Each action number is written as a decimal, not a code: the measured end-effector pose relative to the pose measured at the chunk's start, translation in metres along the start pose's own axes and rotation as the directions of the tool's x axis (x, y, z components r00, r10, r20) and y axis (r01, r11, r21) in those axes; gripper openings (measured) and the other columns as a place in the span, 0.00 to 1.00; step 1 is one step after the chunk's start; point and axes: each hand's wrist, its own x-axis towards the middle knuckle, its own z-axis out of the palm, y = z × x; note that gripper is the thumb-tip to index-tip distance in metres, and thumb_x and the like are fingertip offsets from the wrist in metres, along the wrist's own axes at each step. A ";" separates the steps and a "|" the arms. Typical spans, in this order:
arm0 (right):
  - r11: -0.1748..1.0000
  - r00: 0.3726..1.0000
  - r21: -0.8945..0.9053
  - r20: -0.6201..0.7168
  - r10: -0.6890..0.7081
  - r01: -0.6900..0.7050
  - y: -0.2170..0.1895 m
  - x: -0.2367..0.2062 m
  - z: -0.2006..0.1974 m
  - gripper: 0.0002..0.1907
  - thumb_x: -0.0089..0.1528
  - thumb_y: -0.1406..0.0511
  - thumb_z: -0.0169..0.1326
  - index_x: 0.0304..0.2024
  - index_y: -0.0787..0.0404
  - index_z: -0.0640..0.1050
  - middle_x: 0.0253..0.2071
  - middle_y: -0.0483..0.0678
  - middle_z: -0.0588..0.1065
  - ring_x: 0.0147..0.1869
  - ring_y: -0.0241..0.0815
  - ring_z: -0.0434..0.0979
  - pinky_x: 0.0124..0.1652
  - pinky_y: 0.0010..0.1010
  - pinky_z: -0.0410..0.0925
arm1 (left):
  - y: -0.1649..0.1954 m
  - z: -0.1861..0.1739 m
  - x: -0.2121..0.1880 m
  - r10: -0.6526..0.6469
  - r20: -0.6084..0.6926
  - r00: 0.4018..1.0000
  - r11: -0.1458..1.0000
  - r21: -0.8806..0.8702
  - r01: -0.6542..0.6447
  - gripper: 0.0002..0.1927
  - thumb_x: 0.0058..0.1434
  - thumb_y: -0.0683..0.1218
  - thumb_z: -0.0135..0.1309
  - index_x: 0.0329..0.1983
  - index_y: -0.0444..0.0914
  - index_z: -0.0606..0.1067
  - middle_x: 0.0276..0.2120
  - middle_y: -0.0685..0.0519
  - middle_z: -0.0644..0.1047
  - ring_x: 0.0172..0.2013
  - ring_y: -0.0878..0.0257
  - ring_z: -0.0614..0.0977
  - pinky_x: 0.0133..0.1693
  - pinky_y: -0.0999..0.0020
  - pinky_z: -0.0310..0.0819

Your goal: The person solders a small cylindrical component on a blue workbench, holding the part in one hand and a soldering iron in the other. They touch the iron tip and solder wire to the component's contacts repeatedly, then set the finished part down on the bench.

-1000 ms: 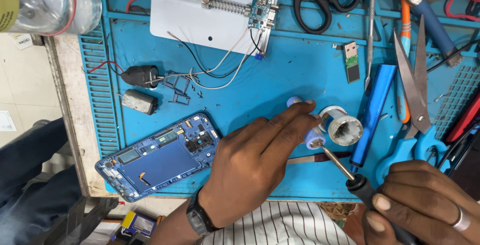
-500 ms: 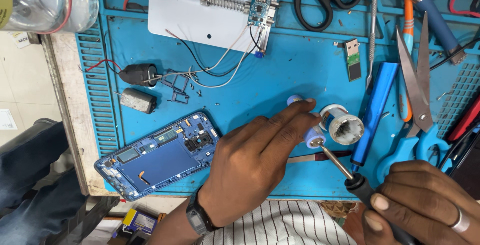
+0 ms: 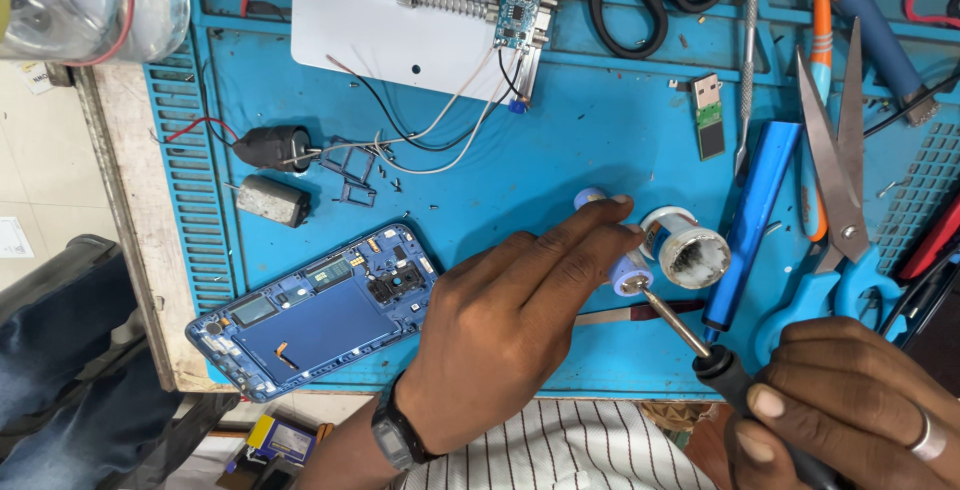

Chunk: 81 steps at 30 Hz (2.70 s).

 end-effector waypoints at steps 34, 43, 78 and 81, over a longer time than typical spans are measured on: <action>1.000 0.999 0.026 0.043 -0.016 0.014 0.005 -0.003 -0.002 0.10 0.57 0.66 0.62 0.39 0.60 0.76 0.29 0.47 0.76 0.34 0.44 0.81 0.40 0.41 0.78 | -0.002 0.002 -0.002 0.008 0.007 1.000 1.000 0.017 -0.008 0.27 0.61 0.31 0.54 0.64 0.39 0.74 0.65 0.51 0.76 0.40 0.61 0.82 0.45 0.66 0.81; 0.996 0.997 0.063 0.046 -0.063 0.060 0.014 -0.005 -0.002 0.13 0.57 0.65 0.62 0.42 0.61 0.75 0.31 0.47 0.77 0.35 0.45 0.82 0.40 0.41 0.77 | -0.001 0.003 -0.002 0.010 0.004 1.000 1.000 0.026 -0.010 0.25 0.62 0.32 0.54 0.63 0.39 0.75 0.64 0.51 0.76 0.40 0.62 0.82 0.44 0.66 0.81; 0.854 0.978 0.485 0.006 0.210 -0.186 0.006 -0.015 -0.012 0.10 0.70 0.62 0.49 0.52 0.58 0.71 0.36 0.49 0.78 0.38 0.43 0.80 0.38 0.39 0.76 | 0.006 0.001 -0.003 -0.002 -0.030 1.000 0.999 -0.036 0.001 0.17 0.69 0.38 0.57 0.61 0.37 0.74 0.59 0.50 0.79 0.40 0.59 0.83 0.43 0.65 0.80; 0.827 0.991 0.549 0.020 0.135 -0.124 0.015 -0.017 -0.012 0.11 0.71 0.59 0.47 0.51 0.57 0.69 0.34 0.49 0.75 0.35 0.43 0.78 0.38 0.42 0.75 | 0.008 -0.002 -0.004 0.006 -0.027 1.000 0.998 -0.066 -0.008 0.18 0.68 0.38 0.57 0.61 0.35 0.74 0.56 0.50 0.80 0.41 0.57 0.83 0.43 0.64 0.80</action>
